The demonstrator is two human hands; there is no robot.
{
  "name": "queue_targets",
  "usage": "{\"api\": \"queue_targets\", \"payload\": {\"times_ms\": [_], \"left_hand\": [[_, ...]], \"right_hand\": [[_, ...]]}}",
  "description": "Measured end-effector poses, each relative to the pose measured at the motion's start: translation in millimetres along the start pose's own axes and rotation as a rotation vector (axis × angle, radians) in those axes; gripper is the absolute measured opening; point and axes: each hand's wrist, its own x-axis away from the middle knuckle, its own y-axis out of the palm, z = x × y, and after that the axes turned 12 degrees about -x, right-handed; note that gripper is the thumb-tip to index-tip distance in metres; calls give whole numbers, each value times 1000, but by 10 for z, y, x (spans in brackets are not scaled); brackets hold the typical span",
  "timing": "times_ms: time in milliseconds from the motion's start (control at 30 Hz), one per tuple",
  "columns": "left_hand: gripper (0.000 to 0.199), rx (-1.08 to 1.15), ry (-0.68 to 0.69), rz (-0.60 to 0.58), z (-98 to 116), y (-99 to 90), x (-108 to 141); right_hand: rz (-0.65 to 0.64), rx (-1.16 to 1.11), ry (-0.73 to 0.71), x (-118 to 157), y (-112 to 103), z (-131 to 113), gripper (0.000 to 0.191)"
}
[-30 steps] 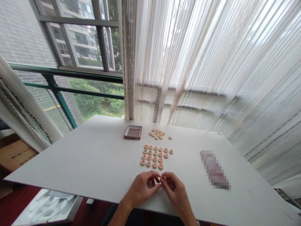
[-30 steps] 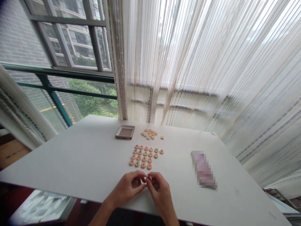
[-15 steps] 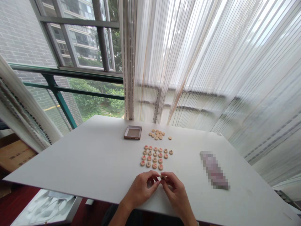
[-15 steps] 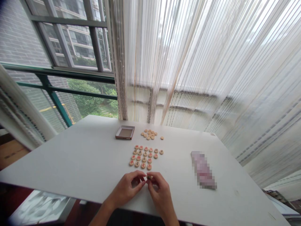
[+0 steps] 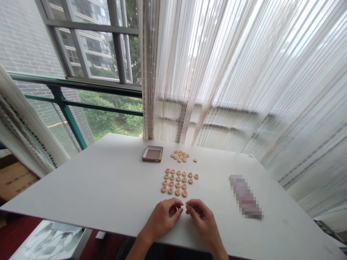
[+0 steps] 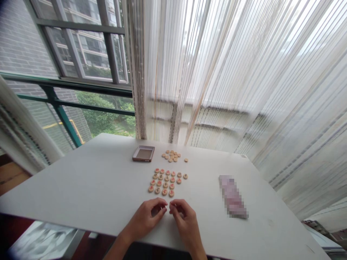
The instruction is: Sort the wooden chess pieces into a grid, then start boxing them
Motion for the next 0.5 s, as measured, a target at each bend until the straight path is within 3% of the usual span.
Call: {"api": "queue_targets", "payload": {"times_ms": [133, 300, 400, 500], "left_hand": [[15, 6, -5, -11, -5, -12, 7], [15, -7, -8, -12, -11, -13, 14], [16, -3, -15, -11, -15, -7, 15], [17, -6, -25, -6, -21, 0, 14]], "right_hand": [[4, -12, 15, -166, -141, -136, 29], [22, 85, 18, -716, -506, -307, 37], [34, 113, 42, -1026, -700, -291, 42], [55, 114, 43, -1150, -780, -194, 46]]}}
